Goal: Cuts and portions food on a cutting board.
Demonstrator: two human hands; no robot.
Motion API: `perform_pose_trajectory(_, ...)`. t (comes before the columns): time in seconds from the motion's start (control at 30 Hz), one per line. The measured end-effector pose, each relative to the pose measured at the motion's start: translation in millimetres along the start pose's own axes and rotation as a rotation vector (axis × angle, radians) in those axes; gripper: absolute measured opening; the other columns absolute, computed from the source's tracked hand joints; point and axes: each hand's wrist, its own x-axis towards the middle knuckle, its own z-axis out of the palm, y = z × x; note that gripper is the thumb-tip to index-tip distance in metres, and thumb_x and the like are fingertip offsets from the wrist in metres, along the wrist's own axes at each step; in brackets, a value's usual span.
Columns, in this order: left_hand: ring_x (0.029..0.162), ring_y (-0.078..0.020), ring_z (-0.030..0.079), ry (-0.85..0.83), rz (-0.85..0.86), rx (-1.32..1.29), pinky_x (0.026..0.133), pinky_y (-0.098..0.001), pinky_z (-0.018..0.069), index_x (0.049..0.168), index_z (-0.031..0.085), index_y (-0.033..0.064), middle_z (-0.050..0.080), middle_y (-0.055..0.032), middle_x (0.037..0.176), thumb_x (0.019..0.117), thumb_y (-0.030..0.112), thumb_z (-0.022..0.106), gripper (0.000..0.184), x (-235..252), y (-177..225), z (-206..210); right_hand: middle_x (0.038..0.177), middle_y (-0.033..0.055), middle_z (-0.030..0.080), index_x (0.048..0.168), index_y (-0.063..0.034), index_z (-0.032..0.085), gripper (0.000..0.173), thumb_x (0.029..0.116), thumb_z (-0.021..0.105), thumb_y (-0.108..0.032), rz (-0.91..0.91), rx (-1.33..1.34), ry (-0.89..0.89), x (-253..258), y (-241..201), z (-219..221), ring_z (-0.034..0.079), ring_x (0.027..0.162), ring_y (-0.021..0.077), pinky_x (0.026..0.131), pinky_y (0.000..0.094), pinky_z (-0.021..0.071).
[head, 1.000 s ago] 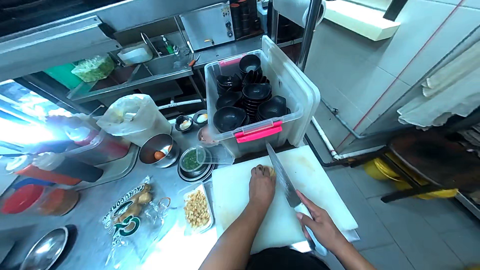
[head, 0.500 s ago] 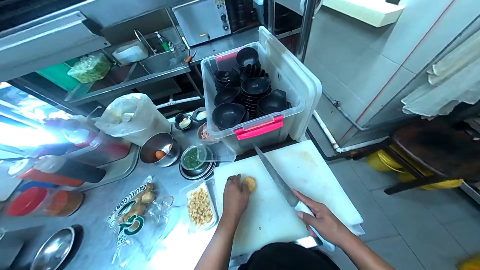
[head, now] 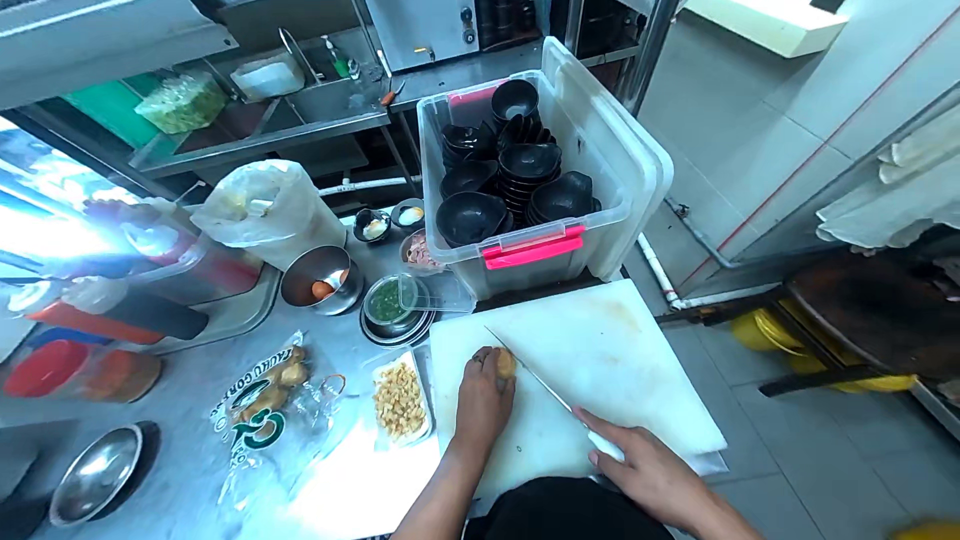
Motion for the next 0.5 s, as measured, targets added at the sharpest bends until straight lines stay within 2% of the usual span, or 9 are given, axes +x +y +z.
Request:
perform_pose_trajectory(0.17,0.125,-0.0286,0.063,0.058,0.026,0.002,0.105,-0.0385,0.0528,0.137,0.063,0.0018,0.064,-0.0164,0.136,0.0924,0.028,0.071,0.052,-4.1,-3.8,5.5,0.116,0.0124,0.074,0.158,-0.0371,0.041,0.058,0.1006,0.053,-0.036,-0.019,-0.034,0.017,-4.8,2.5,2.2,0.071,0.102,0.0305,0.092,0.0554,0.0541)
perform_pose_trajectory(0.23,0.126,-0.0278,0.063,0.059,0.031,0.003,0.106,-0.0380,0.0524,0.136,0.064,0.0026,0.064,-0.0160,0.137,0.0930,0.028,0.070,0.050,-5.1,-5.1,6.4,0.119,0.0116,0.073,0.157,-0.0370,0.042,0.058,0.1003,0.054,-0.036,-0.017,-0.031,0.025,-5.5,2.6,1.0,0.071,0.103,0.0298,0.092,0.0549,0.0541)
perform_pose_trajectory(0.37,0.125,-0.0271,0.064,0.067,0.051,0.003,0.104,-0.0377,0.0532,0.130,0.069,0.0050,0.065,-0.0150,0.137,0.0941,0.027,0.069,0.042,-5.5,-6.5,8.3,0.113,0.0128,0.074,0.157,-0.0380,0.041,0.058,0.1004,0.053,-0.037,0.003,-0.040,0.008,-6.2,2.4,-1.5,0.071,0.099,0.0304,0.089,0.0553,0.0543)
perform_pose_trajectory(0.5,0.125,-0.0264,0.065,0.100,0.077,0.004,0.103,-0.0392,0.0547,0.131,0.069,0.0054,0.065,-0.0135,0.138,0.0951,0.024,0.067,0.040,-7.6,-7.7,11.9,0.114,0.0121,0.074,0.157,-0.0367,0.042,0.058,0.0998,0.054,-0.037,0.005,-0.017,0.026,-6.8,3.5,0.6,0.071,0.099,0.0291,0.089,0.0543,0.0546)
